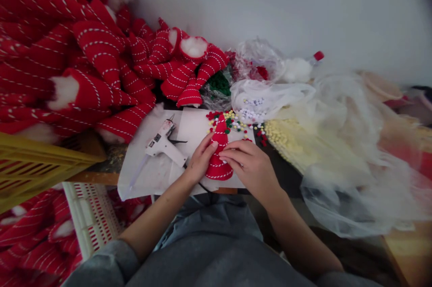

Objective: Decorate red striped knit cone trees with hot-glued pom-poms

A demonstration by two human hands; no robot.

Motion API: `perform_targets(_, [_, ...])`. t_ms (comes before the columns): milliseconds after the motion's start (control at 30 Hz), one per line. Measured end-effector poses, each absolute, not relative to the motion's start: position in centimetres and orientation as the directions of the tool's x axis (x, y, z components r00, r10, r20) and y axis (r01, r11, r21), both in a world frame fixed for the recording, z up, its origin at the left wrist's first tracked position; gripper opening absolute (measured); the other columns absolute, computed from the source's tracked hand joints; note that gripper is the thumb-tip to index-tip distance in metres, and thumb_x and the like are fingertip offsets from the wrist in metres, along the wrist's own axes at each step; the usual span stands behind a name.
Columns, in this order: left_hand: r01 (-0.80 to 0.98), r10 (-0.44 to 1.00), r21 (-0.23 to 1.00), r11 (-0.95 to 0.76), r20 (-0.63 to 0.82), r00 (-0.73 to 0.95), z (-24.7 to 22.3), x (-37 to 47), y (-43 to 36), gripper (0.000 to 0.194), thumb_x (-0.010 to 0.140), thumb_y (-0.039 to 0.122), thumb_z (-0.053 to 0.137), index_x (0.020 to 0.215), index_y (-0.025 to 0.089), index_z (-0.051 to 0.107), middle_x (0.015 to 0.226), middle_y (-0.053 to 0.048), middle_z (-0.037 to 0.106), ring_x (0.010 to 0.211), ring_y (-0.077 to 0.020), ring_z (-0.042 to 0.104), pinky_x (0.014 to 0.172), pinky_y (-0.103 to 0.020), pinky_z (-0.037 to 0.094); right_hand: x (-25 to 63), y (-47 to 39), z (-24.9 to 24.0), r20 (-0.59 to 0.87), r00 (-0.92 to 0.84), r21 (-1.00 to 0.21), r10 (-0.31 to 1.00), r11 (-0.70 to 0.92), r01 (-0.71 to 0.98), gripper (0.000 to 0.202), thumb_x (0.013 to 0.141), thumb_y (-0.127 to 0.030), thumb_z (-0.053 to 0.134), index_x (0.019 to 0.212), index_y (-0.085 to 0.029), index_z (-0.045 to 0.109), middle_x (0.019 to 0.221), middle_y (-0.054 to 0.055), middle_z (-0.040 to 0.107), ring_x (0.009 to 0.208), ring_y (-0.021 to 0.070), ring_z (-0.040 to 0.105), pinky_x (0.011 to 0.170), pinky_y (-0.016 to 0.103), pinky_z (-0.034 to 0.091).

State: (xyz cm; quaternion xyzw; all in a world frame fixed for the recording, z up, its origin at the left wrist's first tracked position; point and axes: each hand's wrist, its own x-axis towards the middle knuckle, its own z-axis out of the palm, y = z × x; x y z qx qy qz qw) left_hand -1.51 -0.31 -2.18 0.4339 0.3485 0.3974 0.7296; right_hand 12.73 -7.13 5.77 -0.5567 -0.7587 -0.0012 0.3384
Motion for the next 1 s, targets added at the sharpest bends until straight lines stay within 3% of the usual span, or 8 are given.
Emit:
perform_targets(133, [-0.27, 0.889, 0.913, 0.306, -0.172, 0.424, -2.2, -1.6, -0.3, 0.057, 0.085, 0.057, 0.07, 0.129, 0.02, 0.067, 0.142, -0.011, 0.068, 0.138, -0.0344, 0.056, 0.119, -0.047, 0.038, 12.8, -7.2, 6.6, 0.573, -0.125, -0.381, 0.81, 0.399, 0.834, 0.016, 0.099, -0.019, 0.067, 0.092, -0.023, 0.081, 0.095, 0.004, 0.079, 0.086, 0.0194, 0.073, 0.082, 0.031, 0.06])
perform_targets(233, [-0.304, 0.88, 0.889, 0.344, -0.192, 0.434, -2.3, -1.6, -0.2, 0.057, 0.087, 0.058, 0.068, 0.131, 0.022, 0.067, 0.135, -0.009, 0.072, 0.128, -0.0333, 0.063, 0.112, -0.046, 0.044, 13.5, -7.6, 7.3, 0.599, 0.067, -0.532, 0.798, 0.335, 0.777, 0.003, 0.092, -0.023, 0.077, 0.094, -0.025, 0.079, 0.089, 0.002, 0.079, 0.079, 0.0171, 0.073, 0.078, 0.029, 0.06])
perform_targets(333, [-0.375, 0.873, 0.841, 0.39, -0.209, 0.44, -2.5, -1.5, -0.2, 0.054, 0.088, 0.059, 0.067, 0.129, 0.024, 0.067, 0.124, -0.007, 0.076, 0.115, -0.0303, 0.069, 0.104, -0.043, 0.05, 14.3, -7.9, 7.1, 0.495, 0.255, -0.727, 0.831, 0.236, 0.645, 0.01, 0.087, -0.03, 0.082, 0.085, -0.024, 0.075, 0.077, -0.001, 0.075, 0.066, 0.015, 0.069, 0.064, 0.026, 0.058])
perform_targets(433, [-0.429, 0.877, 0.801, 0.417, -0.23, 0.423, -2.6, -1.3, -0.1, 0.054, 0.087, 0.061, 0.066, 0.127, 0.024, 0.067, 0.116, -0.006, 0.077, 0.107, -0.0288, 0.072, 0.098, -0.041, 0.054, 14.5, -8.1, 5.7, 0.35, 0.274, -0.847, 0.895, 0.178, 0.502, 0.017, 0.088, -0.034, 0.079, 0.077, -0.023, 0.074, 0.07, -0.001, 0.072, 0.06, 0.0141, 0.067, 0.057, 0.024, 0.055])
perform_targets(533, [-0.447, 0.878, 0.781, 0.437, -0.261, 0.402, -2.3, -1.3, 0.1, 0.055, 0.084, 0.062, 0.07, 0.122, 0.023, 0.066, 0.111, -0.006, 0.078, 0.105, -0.0292, 0.073, 0.094, -0.042, 0.057, 14.1, -8.2, 4.2, 0.256, 0.304, -0.917, 0.918, 0.131, 0.376, 0.01, 0.086, -0.031, 0.08, 0.079, -0.024, 0.078, 0.074, 0.0, 0.074, 0.065, 0.0155, 0.069, 0.059, 0.025, 0.058])
perform_targets(767, [-0.453, 0.864, 0.743, 0.493, -0.357, 0.354, -0.9, -1.3, 0.3, 0.057, 0.08, 0.062, 0.071, 0.118, 0.02, 0.064, 0.111, -0.009, 0.079, 0.11, -0.0323, 0.074, 0.093, -0.043, 0.058, 12.7, -9.3, 3.6, 0.28, 0.327, -0.927, 0.903, 0.165, 0.337, 0.008, 0.087, -0.025, 0.079, 0.093, -0.028, 0.083, 0.094, 0.003, 0.076, 0.084, 0.0176, 0.074, 0.071, 0.027, 0.064])
perform_targets(900, [-0.445, 0.888, 0.784, 0.434, -0.289, 0.357, -1.3, -1.1, 0.3, 0.054, 0.083, 0.059, 0.07, 0.12, 0.021, 0.065, 0.114, -0.008, 0.078, 0.111, -0.0309, 0.073, 0.095, -0.043, 0.057, 11.4, -10.5, 4.1, 0.363, 0.295, -0.867, 0.884, 0.204, 0.454, 0.025, 0.088, -0.019, 0.079, 0.112, -0.026, 0.076, 0.094, 0.001, 0.079, 0.081, 0.0153, 0.076, 0.079, 0.027, 0.065])
perform_targets(1000, [-0.423, 0.904, 0.821, 0.383, -0.239, 0.354, -2.0, -1.0, 0.3, 0.049, 0.086, 0.058, 0.068, 0.119, 0.022, 0.066, 0.115, -0.006, 0.078, 0.109, -0.0289, 0.073, 0.097, -0.042, 0.056, 10.7, -10.8, 4.0, 0.442, 0.269, -0.771, 0.856, 0.209, 0.601, 0.021, 0.089, -0.021, 0.079, 0.108, -0.024, 0.072, 0.09, 0.001, 0.079, 0.078, 0.016, 0.075, 0.079, 0.027, 0.063])
